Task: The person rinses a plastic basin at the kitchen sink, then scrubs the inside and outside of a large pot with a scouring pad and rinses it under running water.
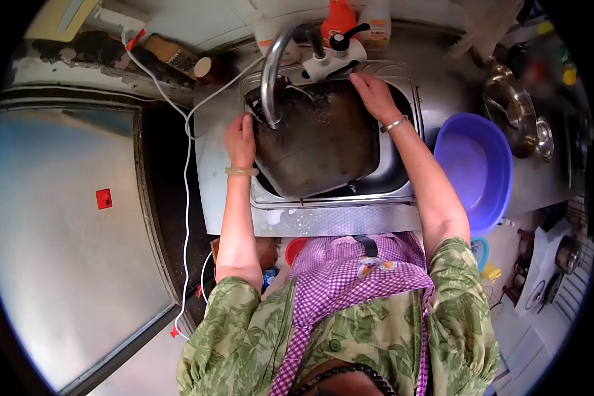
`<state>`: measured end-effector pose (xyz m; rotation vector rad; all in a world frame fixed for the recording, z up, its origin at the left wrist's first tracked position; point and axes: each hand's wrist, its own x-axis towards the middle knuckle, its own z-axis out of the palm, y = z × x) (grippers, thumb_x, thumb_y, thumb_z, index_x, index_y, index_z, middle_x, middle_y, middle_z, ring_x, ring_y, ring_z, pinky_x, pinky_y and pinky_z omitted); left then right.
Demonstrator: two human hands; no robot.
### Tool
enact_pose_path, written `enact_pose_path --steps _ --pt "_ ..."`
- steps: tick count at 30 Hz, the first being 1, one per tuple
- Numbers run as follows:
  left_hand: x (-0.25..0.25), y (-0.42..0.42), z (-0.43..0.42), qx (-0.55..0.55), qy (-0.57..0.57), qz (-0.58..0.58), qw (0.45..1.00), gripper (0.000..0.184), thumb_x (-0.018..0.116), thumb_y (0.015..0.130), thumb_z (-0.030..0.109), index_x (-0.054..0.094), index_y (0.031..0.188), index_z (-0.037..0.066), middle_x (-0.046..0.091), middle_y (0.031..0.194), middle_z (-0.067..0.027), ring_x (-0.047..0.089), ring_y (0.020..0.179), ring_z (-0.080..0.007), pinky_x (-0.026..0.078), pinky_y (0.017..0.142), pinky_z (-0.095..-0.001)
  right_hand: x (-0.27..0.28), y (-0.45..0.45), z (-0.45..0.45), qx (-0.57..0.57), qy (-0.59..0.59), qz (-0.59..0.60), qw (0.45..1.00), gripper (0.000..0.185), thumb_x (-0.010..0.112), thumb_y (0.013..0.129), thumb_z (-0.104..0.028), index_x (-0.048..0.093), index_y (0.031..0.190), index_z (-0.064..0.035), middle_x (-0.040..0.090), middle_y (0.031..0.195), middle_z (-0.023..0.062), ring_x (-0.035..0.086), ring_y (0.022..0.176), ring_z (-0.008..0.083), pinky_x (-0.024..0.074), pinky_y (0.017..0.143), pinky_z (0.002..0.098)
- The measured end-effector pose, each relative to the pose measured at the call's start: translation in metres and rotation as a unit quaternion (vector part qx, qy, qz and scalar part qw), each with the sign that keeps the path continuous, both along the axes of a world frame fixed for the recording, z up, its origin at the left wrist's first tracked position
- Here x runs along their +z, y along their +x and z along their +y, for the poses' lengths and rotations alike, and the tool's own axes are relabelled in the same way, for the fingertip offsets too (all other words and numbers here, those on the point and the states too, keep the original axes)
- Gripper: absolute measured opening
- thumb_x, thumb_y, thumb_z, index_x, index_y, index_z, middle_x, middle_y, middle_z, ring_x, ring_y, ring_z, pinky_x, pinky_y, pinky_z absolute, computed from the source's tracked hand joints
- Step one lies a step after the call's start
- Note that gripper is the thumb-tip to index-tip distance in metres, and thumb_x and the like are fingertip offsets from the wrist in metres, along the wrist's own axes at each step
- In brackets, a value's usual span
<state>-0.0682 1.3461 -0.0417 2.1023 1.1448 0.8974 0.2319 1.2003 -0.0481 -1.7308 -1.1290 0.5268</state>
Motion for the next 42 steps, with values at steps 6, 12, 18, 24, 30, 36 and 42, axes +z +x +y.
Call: enact_pose_path --steps 6,12,18,24,30,36,42 --pt "-0.03 -0.003 0.009 0.043 -0.078 -0.098 0.991 0.062 0.044 0.098 0.049 0.058 0.078 -0.008 0.056 0.061 -0.0117 0.046 0.058 -0.0194 0.039 0.058 -0.0381 0.031 0.009 0.01 0.048 0.028 -0.057 0.997 0.04 0.052 0.095 -0.041 0.064 0.093 -0.0032 0.062 0.082 0.0205 0.058 0.078 0.0396 0.0458 0.07 0.0423" --pt "-0.052 0.023 -0.002 0.092 -0.083 -0.228 0.966 0.07 0.044 0.097 0.057 0.06 0.075 -0.008 0.059 0.068 -0.0026 0.047 0.066 -0.0131 0.042 0.061 -0.0349 0.039 0.015 0.019 0.043 0.018 -0.107 0.993 0.04 0.055 0.093 -0.041 0.064 0.087 -0.0028 0.061 0.077 0.019 0.058 0.075 0.0394 0.0448 0.066 0.0434" --pt "-0.075 0.004 0.003 0.025 -0.091 -0.228 0.969 0.067 0.044 0.096 0.058 0.06 0.081 -0.006 0.06 0.071 -0.0031 0.05 0.07 -0.0125 0.043 0.064 -0.0328 0.034 0.002 -0.013 0.013 0.032 -0.168 0.985 0.034 0.054 0.093 -0.036 0.064 0.092 -0.003 0.064 0.097 0.0154 0.056 0.098 0.0354 0.0421 0.084 0.0434" --pt "-0.03 0.032 -0.03 0.022 -0.065 -0.239 0.969 0.051 0.049 0.095 0.047 0.064 0.093 -0.001 0.065 0.089 -0.011 0.058 0.088 -0.0206 0.044 0.083 -0.0357 -0.001 -0.039 -0.058 -0.217 0.002 -0.108 0.97 0.052 0.055 0.09 -0.031 0.045 0.132 -0.0009 0.04 0.14 0.0241 0.035 0.129 0.0409 0.0251 0.109 0.0481" --pt "-0.038 0.027 -0.013 0.066 -0.38 -0.343 0.857 0.065 0.061 0.09 0.037 0.04 0.138 -0.001 0.047 0.135 -0.0109 0.041 0.128 -0.0198 0.03 0.107 -0.0324 -0.001 -0.019 -0.084 -0.246 -0.054 0.405 0.879 0.048 0.062 0.081 -0.029 0.051 0.12 -0.0034 0.055 0.118 0.0132 0.051 0.113 0.0283 0.0388 0.098 0.0422" --pt "-0.021 0.044 0.016 0.01 -0.567 -0.315 0.761 0.034 0.056 0.093 0.04 0.064 0.099 0.008 0.066 0.092 -0.0012 0.062 0.087 -0.0136 0.047 0.084 -0.0278 -0.063 0.002 -0.09 -0.235 -0.153 0.634 0.72 0.016 0.057 0.084 -0.024 0.057 0.092 -0.01 0.06 0.092 0.0084 0.055 0.09 0.0233 0.0438 0.085 0.047" --pt "-0.011 0.036 0.003 -0.028 -0.401 -0.265 0.877 0.049 0.049 0.096 0.045 0.062 0.117 0.003 0.058 0.128 -0.0097 0.046 0.124 -0.0263 0.032 0.106 -0.0334 -0.049 -0.014 -0.094 -0.276 -0.16 0.402 0.858 0.03 0.053 0.089 -0.022 0.06 0.109 -0.0011 0.063 0.101 0.011 0.056 0.101 0.0259 0.0434 0.093 0.037"
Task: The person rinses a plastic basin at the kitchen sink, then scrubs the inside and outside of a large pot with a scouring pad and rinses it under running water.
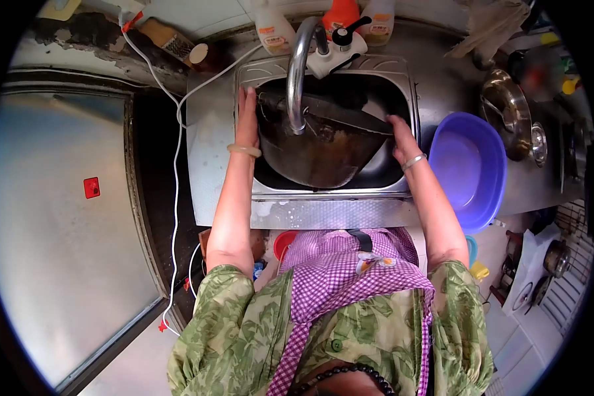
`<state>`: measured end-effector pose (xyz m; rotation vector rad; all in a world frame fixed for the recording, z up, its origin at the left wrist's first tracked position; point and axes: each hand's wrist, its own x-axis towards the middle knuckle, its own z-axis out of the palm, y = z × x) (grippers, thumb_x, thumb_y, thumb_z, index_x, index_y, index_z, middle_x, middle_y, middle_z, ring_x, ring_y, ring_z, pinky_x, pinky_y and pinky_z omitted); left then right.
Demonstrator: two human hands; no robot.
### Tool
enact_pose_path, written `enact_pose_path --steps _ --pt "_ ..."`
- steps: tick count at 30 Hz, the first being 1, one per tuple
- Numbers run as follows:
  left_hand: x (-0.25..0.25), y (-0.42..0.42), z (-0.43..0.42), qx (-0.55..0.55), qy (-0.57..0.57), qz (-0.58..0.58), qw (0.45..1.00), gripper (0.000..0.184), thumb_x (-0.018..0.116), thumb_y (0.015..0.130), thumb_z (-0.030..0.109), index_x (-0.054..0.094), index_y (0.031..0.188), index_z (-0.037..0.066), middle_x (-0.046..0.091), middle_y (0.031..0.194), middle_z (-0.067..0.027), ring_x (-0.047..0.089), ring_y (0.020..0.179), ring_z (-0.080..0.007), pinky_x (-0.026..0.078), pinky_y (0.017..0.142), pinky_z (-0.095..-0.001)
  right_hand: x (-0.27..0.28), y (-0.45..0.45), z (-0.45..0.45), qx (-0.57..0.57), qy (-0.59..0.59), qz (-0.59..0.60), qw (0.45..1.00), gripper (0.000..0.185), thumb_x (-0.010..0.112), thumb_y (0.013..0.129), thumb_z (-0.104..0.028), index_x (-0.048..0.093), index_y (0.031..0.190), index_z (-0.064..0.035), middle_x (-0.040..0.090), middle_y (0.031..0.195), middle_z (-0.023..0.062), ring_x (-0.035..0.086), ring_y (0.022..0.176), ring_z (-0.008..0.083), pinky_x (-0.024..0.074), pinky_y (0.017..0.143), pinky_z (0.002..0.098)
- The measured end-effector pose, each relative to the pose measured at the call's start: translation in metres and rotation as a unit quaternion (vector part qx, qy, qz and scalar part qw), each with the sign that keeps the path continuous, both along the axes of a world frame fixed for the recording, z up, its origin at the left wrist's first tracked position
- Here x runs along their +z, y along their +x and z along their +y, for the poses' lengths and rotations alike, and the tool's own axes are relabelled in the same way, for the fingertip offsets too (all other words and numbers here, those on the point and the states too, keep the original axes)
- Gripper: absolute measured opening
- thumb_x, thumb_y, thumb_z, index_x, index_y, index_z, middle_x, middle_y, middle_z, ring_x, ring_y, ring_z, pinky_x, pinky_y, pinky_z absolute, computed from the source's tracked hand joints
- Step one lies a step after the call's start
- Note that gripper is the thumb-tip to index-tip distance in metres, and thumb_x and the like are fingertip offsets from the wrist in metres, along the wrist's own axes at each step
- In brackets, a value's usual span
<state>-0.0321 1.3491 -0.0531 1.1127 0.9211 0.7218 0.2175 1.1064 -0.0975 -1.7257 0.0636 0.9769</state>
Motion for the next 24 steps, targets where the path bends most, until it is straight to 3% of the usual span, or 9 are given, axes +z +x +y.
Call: enact_pose_path --steps 1,4,5,8,9,12,13,16,24 --pt "0.007 0.001 -0.003 -0.014 0.082 0.025 0.996 0.049 0.046 0.097 0.046 0.064 0.114 0.003 0.058 0.129 -0.0109 0.043 0.127 -0.029 0.031 0.107 -0.0345 -0.018 0.002 0.005 -0.01 0.01 -0.219 0.976 0.038 0.051 0.093 -0.025 0.058 0.119 0.0021 0.063 0.11 0.0145 0.056 0.109 0.0273 0.0411 0.097 0.034" --pt "0.026 0.002 -0.011 -0.048 0.319 0.099 0.941 0.054 0.039 0.1 0.048 0.07 0.105 0.004 0.056 0.132 -0.0146 0.034 0.136 -0.0372 0.025 0.111 -0.0378 0.049 -0.013 0.0 0.197 0.16 -0.35 0.902 0.042 0.05 0.095 -0.031 0.06 0.117 0.0028 0.064 0.112 0.0158 0.058 0.109 0.0277 0.0416 0.097 0.0329" --pt "0.028 0.007 -0.009 -0.057 0.37 0.086 0.924 0.051 0.044 0.099 0.044 0.069 0.084 0.003 0.066 0.11 -0.0157 0.051 0.118 -0.0347 0.037 0.098 -0.0371 0.068 -0.026 0.003 0.251 0.165 -0.318 0.899 0.039 0.051 0.095 -0.034 0.066 0.106 0.0004 0.066 0.105 0.0155 0.063 0.099 0.0279 0.0456 0.089 0.0325" --pt "0.002 0.008 0.007 -0.013 0.281 0.154 0.947 0.05 0.05 0.098 0.041 0.059 0.07 0.0 0.064 0.078 -0.0123 0.056 0.084 -0.0274 0.041 0.075 -0.0369 0.088 -0.053 0.014 0.355 0.035 -0.498 0.791 0.038 0.06 0.089 -0.04 0.068 0.076 -0.0056 0.065 0.074 0.0152 0.062 0.07 0.0338 0.0483 0.061 0.0408" --pt "-0.001 0.014 0.005 0.045 0.291 0.105 0.95 0.051 0.054 0.097 0.038 0.051 0.065 -0.001 0.052 0.061 -0.0072 0.044 0.061 -0.021 0.034 0.059 -0.0374 0.09 -0.059 0.021 0.317 0.052 -0.533 0.783 0.045 0.06 0.087 -0.046 0.066 0.068 -0.0065 0.063 0.069 0.0146 0.06 0.066 0.0359 0.0464 0.056 0.0428" --pt "-0.008 0.017 0.009 0.128 0.083 0.005 0.988 0.054 0.053 0.098 0.038 0.048 0.059 0.002 0.05 0.06 -0.0038 0.043 0.058 -0.0182 0.034 0.055 -0.0355 0.114 -0.049 0.044 0.376 -0.004 -0.51 0.774 0.05 0.057 0.087 -0.051 0.068 0.068 -0.0069 0.064 0.07 0.0155 0.062 0.068 0.0359 0.0476 0.059 0.0432" --pt "-0.023 0.012 0.019 0.117 0.153 -0.002 0.981 0.046 0.052 0.099 0.038 0.054 0.064 0.008 0.053 0.063 0.0006 0.044 0.057 -0.0143 0.036 0.052 -0.033 0.127 -0.051 0.05 0.374 -0.001 -0.512 0.773 0.055 0.054 0.088 -0.057 0.069 0.067 -0.0076 0.064 0.07 0.0167 0.063 0.07 0.0374 0.0488 0.061 0.0449" --pt "-0.038 0.012 0.012 0.146 -0.068 -0.194 0.968 0.033 0.051 0.099 0.038 0.06 0.078 0.013 0.056 0.068 0.0024 0.049 0.058 -0.0121 0.04 0.052 -0.0311 0.144 -0.041 0.075 0.434 -0.024 -0.529 0.729 0.06 0.05 0.088 -0.061 0.07 0.069 -0.0074 0.065 0.071 0.0169 0.063 0.072 0.0388 0.0501 0.065 0.0463" --pt "-0.099 -0.011 -0.039 0.241 -0.143 -0.214 0.936 0.038 0.055 0.095 0.046 0.056 0.075 0.014 0.053 0.066 0.0021 0.049 0.059 -0.0111 0.04 0.057 -0.0267 0.146 -0.064 0.084 0.549 -0.018 -0.585 0.596 0.061 0.047 0.09 -0.059 0.071 0.07 -0.0067 0.064 0.07 0.0178 0.062 0.07 0.0383 0.0495 0.061 0.0463"
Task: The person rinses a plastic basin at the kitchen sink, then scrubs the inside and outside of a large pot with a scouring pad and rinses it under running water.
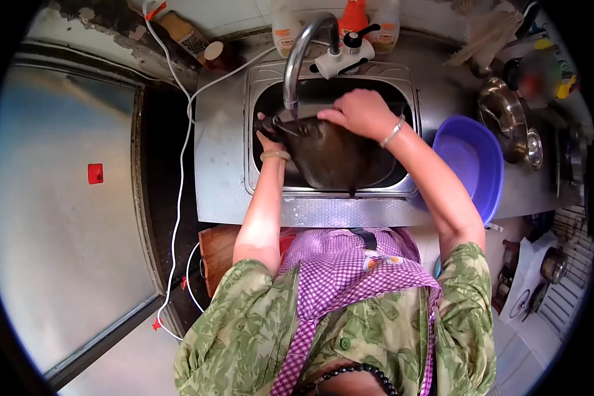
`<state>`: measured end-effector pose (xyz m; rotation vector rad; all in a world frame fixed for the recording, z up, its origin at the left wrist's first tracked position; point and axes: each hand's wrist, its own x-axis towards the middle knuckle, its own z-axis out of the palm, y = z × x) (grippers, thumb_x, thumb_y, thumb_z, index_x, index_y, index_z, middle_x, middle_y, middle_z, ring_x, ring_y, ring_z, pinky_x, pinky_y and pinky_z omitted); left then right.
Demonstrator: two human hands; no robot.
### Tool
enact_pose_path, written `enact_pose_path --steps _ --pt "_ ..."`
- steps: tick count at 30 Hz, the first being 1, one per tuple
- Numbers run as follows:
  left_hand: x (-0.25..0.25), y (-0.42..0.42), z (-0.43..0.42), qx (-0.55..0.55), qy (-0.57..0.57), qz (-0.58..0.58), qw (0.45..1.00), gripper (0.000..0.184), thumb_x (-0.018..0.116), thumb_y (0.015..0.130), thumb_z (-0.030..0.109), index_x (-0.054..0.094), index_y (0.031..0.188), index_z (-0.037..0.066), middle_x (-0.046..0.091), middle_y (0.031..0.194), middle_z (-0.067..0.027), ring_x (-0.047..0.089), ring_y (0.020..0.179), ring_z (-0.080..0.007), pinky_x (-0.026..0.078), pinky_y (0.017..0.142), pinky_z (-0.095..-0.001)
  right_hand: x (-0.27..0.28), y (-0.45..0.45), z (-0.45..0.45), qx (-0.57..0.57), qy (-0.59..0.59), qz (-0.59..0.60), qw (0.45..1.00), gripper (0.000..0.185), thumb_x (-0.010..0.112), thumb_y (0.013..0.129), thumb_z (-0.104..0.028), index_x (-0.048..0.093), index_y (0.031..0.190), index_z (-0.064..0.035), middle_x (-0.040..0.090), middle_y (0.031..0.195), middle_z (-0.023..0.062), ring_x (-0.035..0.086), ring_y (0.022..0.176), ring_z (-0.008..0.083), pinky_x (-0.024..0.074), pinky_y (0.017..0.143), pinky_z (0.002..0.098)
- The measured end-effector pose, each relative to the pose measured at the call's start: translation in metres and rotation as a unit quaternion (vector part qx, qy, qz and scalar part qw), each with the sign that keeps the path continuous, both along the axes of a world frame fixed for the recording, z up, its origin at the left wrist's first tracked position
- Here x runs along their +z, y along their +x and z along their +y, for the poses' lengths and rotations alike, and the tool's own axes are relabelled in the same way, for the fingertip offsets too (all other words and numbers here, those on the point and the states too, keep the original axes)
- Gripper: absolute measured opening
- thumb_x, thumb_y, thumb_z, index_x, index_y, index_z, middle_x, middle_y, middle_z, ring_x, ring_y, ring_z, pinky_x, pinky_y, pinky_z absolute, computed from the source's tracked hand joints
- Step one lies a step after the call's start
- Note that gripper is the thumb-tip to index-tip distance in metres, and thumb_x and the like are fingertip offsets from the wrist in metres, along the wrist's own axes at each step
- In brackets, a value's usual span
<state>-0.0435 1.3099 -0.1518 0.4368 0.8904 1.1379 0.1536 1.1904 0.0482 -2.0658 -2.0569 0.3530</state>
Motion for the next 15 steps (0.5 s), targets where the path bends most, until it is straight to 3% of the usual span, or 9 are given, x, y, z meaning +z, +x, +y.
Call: enact_pose_path --steps 2,3,6,7,10,12,14,15 --pt "-0.012 -0.023 0.001 -0.05 0.071 0.021 0.996 0.047 0.051 0.096 0.05 0.055 0.069 0.012 0.052 0.065 0.0006 0.049 0.062 -0.0114 0.039 0.058 -0.0286 -0.004 -0.01 -0.025 0.013 0.05 0.007 0.999 0.052 0.056 0.089 -0.05 0.065 0.062 -0.0059 0.061 0.065 0.0162 0.06 0.065 0.0371 0.0463 0.055 0.0457" --pt "0.029 -0.017 -0.01 -0.02 0.088 0.072 0.993 0.054 0.051 0.096 0.05 0.043 0.056 0.015 0.045 0.057 0.0005 0.042 0.057 -0.0106 0.032 0.054 -0.0284 -0.008 -0.012 -0.037 0.013 0.078 0.025 0.997 0.051 0.058 0.088 -0.049 0.063 0.061 -0.0067 0.06 0.063 0.0147 0.06 0.063 0.0361 0.0462 0.054 0.0444" --pt "0.07 -0.031 -0.015 -0.039 0.171 0.168 0.97 0.054 0.05 0.097 0.049 0.046 0.058 0.011 0.046 0.058 -0.0003 0.042 0.057 -0.0105 0.033 0.055 -0.0282 -0.023 -0.02 -0.064 0.009 0.148 0.071 0.986 0.047 0.065 0.083 -0.046 0.054 0.058 -0.0076 0.056 0.06 0.0114 0.058 0.06 0.0337 0.0442 0.052 0.0425" --pt "0.086 -0.03 -0.02 -0.008 0.233 0.239 0.943 0.052 0.051 0.098 0.042 0.049 0.061 0.006 0.048 0.062 -0.0016 0.043 0.059 -0.0108 0.033 0.057 -0.0277 -0.028 -0.022 -0.069 0.012 0.172 0.093 0.981 0.045 0.067 0.081 -0.044 0.052 0.059 -0.0078 0.053 0.06 0.0099 0.056 0.059 0.0325 0.0434 0.052 0.0417" --pt "0.1 -0.053 -0.019 -0.076 0.397 0.32 0.857 0.038 0.053 0.095 0.021 0.055 0.063 0.0 0.058 0.07 -0.0088 0.054 0.076 -0.0184 0.041 0.07 -0.0325 -0.028 -0.027 -0.076 0.004 0.215 0.114 0.97 0.044 0.069 0.077 -0.043 0.051 0.061 -0.0076 0.052 0.061 0.0089 0.056 0.059 0.0305 0.0426 0.052 0.0397" --pt "0.09 -0.065 -0.017 -0.081 0.332 0.409 0.846 0.03 0.059 0.09 0.026 0.059 0.094 -0.003 0.062 0.089 -0.0122 0.058 0.093 -0.0241 0.043 0.084 -0.0333 -0.023 -0.03 -0.074 0.024 0.219 0.116 0.969 0.042 0.07 0.078 -0.042 0.051 0.062 -0.0079 0.052 0.062 0.0085 0.056 0.059 0.0297 0.0429 0.052 0.039" --pt "0.078 -0.064 -0.014 0.015 0.312 0.542 0.78 0.048 0.062 0.088 0.033 0.056 0.118 -0.004 0.061 0.099 -0.0094 0.058 0.092 -0.0233 0.046 0.085 -0.0325 -0.022 -0.032 -0.071 0.03 0.22 0.11 0.969 0.04 0.07 0.078 -0.04 0.051 0.063 -0.0081 0.051 0.062 0.0082 0.056 0.059 0.029 0.0432 0.052 0.0386" --pt "0.079 -0.066 -0.009 -0.072 0.171 0.438 0.879 0.053 0.065 0.086 0.033 0.052 0.123 -0.002 0.056 0.111 -0.0117 0.057 0.099 -0.0283 0.045 0.09 -0.0403 -0.022 -0.033 -0.068 0.027 0.218 0.104 0.97 0.039 0.069 0.079 -0.039 0.052 0.063 -0.0083 0.051 0.062 0.008 0.056 0.059 0.0288 0.0433 0.052 0.0385"
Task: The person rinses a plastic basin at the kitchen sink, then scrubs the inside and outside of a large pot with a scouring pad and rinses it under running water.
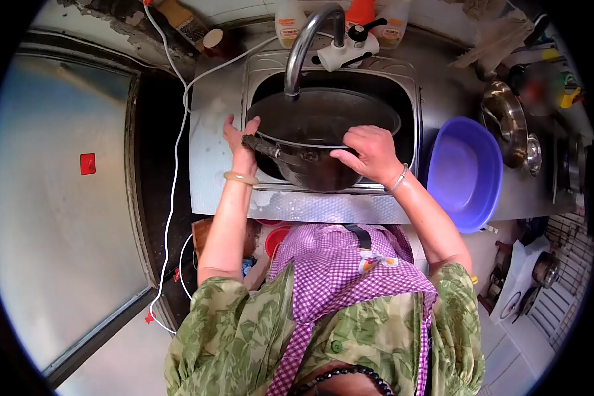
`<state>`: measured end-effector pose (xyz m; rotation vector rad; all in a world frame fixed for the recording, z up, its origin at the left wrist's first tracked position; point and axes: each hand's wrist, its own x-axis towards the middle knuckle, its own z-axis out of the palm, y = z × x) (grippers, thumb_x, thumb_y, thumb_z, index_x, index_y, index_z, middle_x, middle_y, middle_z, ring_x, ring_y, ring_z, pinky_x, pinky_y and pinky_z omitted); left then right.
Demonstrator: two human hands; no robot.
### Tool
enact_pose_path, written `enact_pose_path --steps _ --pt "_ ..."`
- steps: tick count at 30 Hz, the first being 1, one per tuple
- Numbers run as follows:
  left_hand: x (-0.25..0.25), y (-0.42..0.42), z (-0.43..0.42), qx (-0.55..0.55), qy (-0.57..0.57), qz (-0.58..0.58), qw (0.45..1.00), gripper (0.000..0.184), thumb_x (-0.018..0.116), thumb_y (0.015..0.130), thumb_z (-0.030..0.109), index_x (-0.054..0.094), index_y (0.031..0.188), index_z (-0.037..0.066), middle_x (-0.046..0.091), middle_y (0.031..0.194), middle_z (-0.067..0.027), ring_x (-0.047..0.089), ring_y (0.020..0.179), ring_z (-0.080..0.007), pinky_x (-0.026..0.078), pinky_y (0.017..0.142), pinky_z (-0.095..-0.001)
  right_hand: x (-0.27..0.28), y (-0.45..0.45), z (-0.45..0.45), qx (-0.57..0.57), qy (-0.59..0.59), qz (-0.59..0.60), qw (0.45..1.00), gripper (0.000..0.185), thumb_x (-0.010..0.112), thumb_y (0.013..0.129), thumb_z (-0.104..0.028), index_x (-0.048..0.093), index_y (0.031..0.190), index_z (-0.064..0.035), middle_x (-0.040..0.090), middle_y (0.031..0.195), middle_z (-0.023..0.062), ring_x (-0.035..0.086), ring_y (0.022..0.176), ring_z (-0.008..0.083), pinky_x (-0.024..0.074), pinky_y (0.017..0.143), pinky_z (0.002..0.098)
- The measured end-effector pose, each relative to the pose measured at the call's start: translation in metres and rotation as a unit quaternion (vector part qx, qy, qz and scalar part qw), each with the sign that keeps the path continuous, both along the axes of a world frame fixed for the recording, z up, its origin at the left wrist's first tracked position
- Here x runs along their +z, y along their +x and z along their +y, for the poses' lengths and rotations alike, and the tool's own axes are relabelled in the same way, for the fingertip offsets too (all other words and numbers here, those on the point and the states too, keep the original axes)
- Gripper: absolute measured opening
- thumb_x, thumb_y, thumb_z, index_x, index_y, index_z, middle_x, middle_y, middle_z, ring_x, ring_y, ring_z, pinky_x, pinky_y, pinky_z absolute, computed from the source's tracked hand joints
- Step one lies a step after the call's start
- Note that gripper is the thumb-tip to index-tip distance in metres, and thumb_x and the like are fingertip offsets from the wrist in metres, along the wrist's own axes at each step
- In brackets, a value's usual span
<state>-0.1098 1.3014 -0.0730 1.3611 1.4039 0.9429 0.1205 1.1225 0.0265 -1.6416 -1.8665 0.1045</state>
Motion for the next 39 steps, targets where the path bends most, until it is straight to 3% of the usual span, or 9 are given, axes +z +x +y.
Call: enact_pose_path --steps 3,7,15,20,23,25,28,32,39 --pt "0.027 -0.009 0.012 -0.097 -0.504 -0.223 0.828 0.056 0.069 0.082 0.031 0.049 0.126 0.002 0.048 0.128 -0.0157 0.056 0.108 -0.0366 0.042 0.095 -0.0581 0.001 -0.001 0.005 -0.009 -0.009 -0.003 1.0 0.037 0.069 0.08 -0.036 0.052 0.062 -0.0084 0.052 0.062 0.0075 0.056 0.058 0.0281 0.0437 0.052 0.0383" --pt "0.059 -0.008 0.017 -0.133 -0.546 -0.16 0.811 0.035 0.065 0.084 0.024 0.053 0.108 0.001 0.06 0.104 -0.0189 0.062 0.094 -0.0425 0.042 0.085 -0.0729 0.001 -0.002 0.004 -0.014 -0.017 0.001 1.0 0.038 0.069 0.079 -0.038 0.052 0.06 -0.0089 0.052 0.061 0.0075 0.056 0.058 0.0282 0.0434 0.052 0.0388" --pt "0.08 -0.034 -0.021 -0.17 -0.486 -0.203 0.833 0.012 0.059 0.083 0.012 0.055 0.084 0.001 0.061 0.079 -0.0115 0.067 0.074 -0.0255 0.059 0.066 -0.0412 0.018 -0.01 -0.026 0.037 -0.027 0.023 0.999 0.041 0.07 0.076 -0.039 0.049 0.059 -0.0084 0.049 0.062 0.0076 0.054 0.06 0.0273 0.042 0.054 0.0389" --pt "0.114 -0.036 -0.055 -0.177 -0.402 -0.171 0.882 0.027 0.057 0.083 0.011 0.055 0.106 -0.002 0.06 0.099 -0.0122 0.062 0.089 -0.0235 0.057 0.079 -0.0431 0.039 -0.002 -0.045 -0.102 0.006 0.061 0.993 0.02 0.068 0.077 -0.021 0.064 0.09 -0.0056 0.062 0.094 0.0119 0.056 0.093 0.0333 0.0428 0.084 0.0414" --pt "0.11 -0.044 -0.061 -0.199 -0.368 -0.146 0.896 0.039 0.057 0.081 0.01 0.051 0.119 0.002 0.056 0.105 -0.0086 0.057 0.093 -0.0183 0.052 0.08 -0.0325 -0.005 0.033 -0.056 -0.336 -0.062 0.008 0.94 0.059 0.066 0.083 -0.021 0.044 0.132 0.0034 0.058 0.117 0.0237 0.054 0.109 0.0393 0.0398 0.1 0.0436" --pt "0.111 -0.048 -0.062 -0.205 -0.368 -0.141 0.896 0.044 0.058 0.079 0.01 0.05 0.122 0.003 0.054 0.103 -0.0067 0.055 0.092 -0.0166 0.049 0.078 -0.0292 -0.053 0.07 -0.059 -0.373 -0.266 0.256 0.851 0.063 0.067 0.085 -0.022 0.04 0.136 0.0035 0.058 0.12 0.0212 0.059 0.108 0.0335 0.0477 0.095 0.0413" --pt "0.123 -0.051 -0.061 -0.198 -0.376 -0.115 0.898 0.041 0.057 0.081 0.01 0.052 0.121 0.003 0.058 0.105 -0.0069 0.058 0.094 -0.0165 0.048 0.085 -0.0301 -0.049 0.08 -0.052 -0.252 -0.282 0.561 0.736 0.056 0.066 0.086 -0.024 0.045 0.132 0.0015 0.062 0.114 0.0145 0.066 0.096 0.0251 0.0573 0.077 0.0391" --pt "0.117 -0.071 -0.054 -0.185 -0.347 -0.141 0.908 0.039 0.06 0.079 0.009 0.054 0.118 0.004 0.057 0.102 -0.006 0.056 0.09 -0.0169 0.049 0.08 -0.0305 -0.032 0.066 -0.043 -0.269 -0.431 0.616 0.602 0.027 0.061 0.087 -0.02 0.057 0.107 -0.003 0.066 0.093 0.006 0.068 0.077 0.0186 0.0598 0.06 0.0368" --pt "0.12 -0.105 -0.023 -0.131 -0.424 -0.146 0.884 0.021 0.067 0.085 0.019 0.059 0.1 0.009 0.063 0.092 -0.0058 0.063 0.087 -0.0179 0.056 0.08 -0.0409 -0.017 0.023 -0.051 -0.263 -0.376 0.583 0.671 0.026 0.056 0.086 -0.016 0.058 0.104 0.0027 0.065 0.083 0.0083 0.066 0.068 0.0179 0.0596 0.06 0.035"
